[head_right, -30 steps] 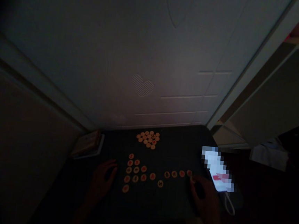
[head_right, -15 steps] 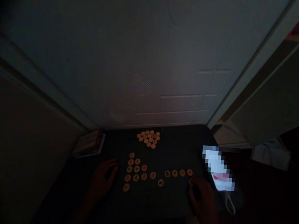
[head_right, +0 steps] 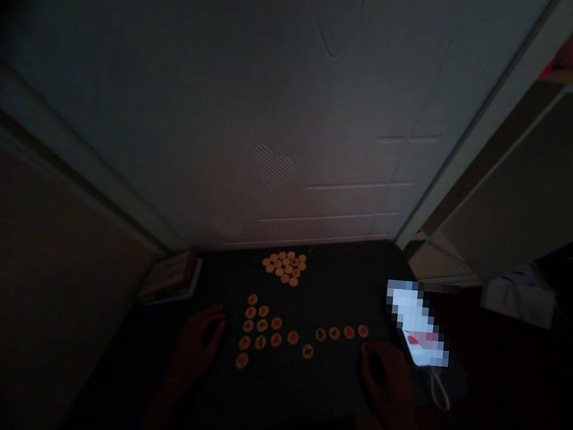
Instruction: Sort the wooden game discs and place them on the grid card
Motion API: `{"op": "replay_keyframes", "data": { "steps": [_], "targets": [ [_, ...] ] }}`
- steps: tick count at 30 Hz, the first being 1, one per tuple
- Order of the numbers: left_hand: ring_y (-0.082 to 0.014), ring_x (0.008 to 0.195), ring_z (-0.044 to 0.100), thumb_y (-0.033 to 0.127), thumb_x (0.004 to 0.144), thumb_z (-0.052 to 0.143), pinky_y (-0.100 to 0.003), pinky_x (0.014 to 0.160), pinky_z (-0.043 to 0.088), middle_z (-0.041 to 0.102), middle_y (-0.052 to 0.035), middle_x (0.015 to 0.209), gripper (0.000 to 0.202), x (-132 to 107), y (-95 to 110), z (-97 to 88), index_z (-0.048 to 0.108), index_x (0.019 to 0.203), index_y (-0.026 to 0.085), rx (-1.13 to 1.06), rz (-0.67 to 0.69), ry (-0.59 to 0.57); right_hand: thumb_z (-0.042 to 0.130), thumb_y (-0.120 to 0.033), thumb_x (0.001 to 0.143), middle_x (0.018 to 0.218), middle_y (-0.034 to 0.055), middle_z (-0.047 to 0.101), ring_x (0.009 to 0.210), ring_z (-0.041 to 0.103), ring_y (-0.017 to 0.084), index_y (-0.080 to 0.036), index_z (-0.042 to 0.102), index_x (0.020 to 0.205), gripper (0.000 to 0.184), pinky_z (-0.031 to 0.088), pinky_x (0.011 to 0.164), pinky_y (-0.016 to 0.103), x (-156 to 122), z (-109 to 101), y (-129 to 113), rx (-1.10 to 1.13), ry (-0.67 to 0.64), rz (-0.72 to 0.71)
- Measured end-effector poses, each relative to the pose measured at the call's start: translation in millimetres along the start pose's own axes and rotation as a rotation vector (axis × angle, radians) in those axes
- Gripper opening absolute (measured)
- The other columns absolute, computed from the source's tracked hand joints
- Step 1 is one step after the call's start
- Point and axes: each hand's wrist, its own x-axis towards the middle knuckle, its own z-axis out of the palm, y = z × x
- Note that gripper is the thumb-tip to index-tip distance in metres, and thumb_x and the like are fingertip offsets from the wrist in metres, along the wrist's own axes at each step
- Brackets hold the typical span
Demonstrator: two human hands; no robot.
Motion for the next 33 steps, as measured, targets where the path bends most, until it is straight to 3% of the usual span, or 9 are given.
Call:
{"op": "replay_keyframes", "data": {
  "steps": [11,16,24,29,33],
  "targets": [
    [-0.0282,0.114,0.064,0.037,0.094,0.057,-0.052,0.101,0.049,0.071,-0.0081,0.119,0.019,-1,-5,3.2,0.067,0.106,0.025,-0.036,-0.026,0.012,0.058,-0.047,0.094,0.112,0.0096,0.07,0.104,0.065,0.029,-0.024,0.066,0.115,0.032,0.054,0.092,0.049,3,-5,-12,0.054,-0.008,0.122],
    [-0.0269,0.109,0.066,0.04,0.094,0.056,-0.049,0.098,0.053,0.071,-0.0081,0.115,0.024,10,0,-2.3,0.067,0.109,0.024,-0.105,-0.094,0.024,0.057,-0.049,0.094,0.115,0.0094,0.07,0.106,0.065,0.03,-0.025,0.066,0.116,0.034,0.054,0.093,0.05,6,-5,-12,0.084,0.007,0.189],
    [-0.025,0.115,0.063,0.037,0.097,0.053,-0.048,0.103,0.05,0.068,-0.0073,0.121,0.024,73,33,-1.2,0.065,0.113,0.025,-0.174,0.04,-0.064,0.056,-0.044,0.095,0.115,0.0097,0.07,0.108,0.065,0.03,-0.025,0.066,0.118,0.031,0.052,0.096,0.053,24,-1,-11,0.102,0.027,0.079],
    [-0.0238,0.115,0.063,0.033,0.096,0.053,-0.045,0.103,0.05,0.069,-0.0067,0.121,0.025,118,45,19.8,0.065,0.116,0.025,-0.116,0.168,-0.203,0.055,-0.043,0.096,0.117,0.0091,0.07,0.11,0.066,0.029,-0.026,0.067,0.119,0.03,0.054,0.095,0.049,25,1,-16,0.134,0.059,0.067],
    [-0.0244,0.112,0.063,0.031,0.093,0.057,-0.041,0.101,0.05,0.069,-0.0072,0.117,0.023,142,46,38.6,0.067,0.112,0.025,-0.028,0.207,-0.232,0.055,-0.043,0.096,0.117,0.0089,0.071,0.11,0.066,0.029,-0.027,0.068,0.117,0.03,0.054,0.095,0.05,22,4,-15,0.131,0.091,0.088]
  ]
}}
